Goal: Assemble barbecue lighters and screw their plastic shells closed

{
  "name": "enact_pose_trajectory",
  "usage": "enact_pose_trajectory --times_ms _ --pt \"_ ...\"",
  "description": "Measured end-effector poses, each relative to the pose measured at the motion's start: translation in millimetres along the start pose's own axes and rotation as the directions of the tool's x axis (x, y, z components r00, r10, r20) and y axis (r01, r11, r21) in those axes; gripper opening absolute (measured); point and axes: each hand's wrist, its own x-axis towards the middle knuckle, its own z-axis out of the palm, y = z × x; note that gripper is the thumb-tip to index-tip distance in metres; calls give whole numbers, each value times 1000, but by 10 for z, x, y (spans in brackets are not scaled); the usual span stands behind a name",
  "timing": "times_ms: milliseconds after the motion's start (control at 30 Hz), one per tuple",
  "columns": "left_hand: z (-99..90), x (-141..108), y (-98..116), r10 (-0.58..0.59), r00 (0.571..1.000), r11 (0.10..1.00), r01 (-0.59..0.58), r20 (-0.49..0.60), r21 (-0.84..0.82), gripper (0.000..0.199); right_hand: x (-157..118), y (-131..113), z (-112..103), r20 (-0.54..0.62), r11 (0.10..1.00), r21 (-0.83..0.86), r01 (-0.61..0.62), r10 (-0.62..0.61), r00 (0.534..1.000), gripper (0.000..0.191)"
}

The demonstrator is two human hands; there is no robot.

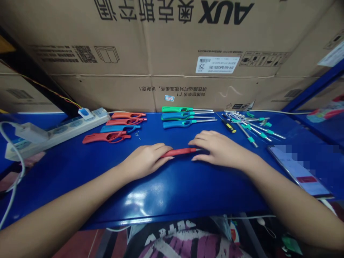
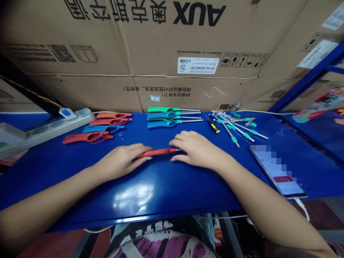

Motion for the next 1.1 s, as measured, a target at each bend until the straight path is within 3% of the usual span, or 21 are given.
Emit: enact_pose_trajectory --times_ms 133,233,367,567,733,833,933,1100 --pt "-10 18 -123 -33 999 999 34 -24 33 32 -91 283 -131 -23 991 -65 -115 114 993 22" --pt "-11 22 -164 -26 998 999 27 -50 30 33 -102 398 -150 -1 991 -38 -129 129 992 13" --pt "-2 17 -144 6 995 999 -1 -96 52 33 -44 305 -85 -49 995 76 -57 61 997 18" --pt "21 3 -96 74 985 982 -45 -155 186 35 8 66 -22 18 972 234 -24 20 1000 25" --pt "-1 4 -84 66 979 980 -28 -192 195 35 -22 111 -31 -53 998 66 -24 28 998 20" --pt "8 -6 -75 79 978 988 -52 -191 144 33 -8 107 16 -137 996 -44 83 -88 987 24" --pt "33 -21 -50 96 976 994 -84 -194 70 30 23 53 82 -181 978 -153 142 -169 969 31" --pt "54 -32 6 47 977 990 -74 -206 -123 22 42 6 117 -202 965 -215 148 -192 960 32"
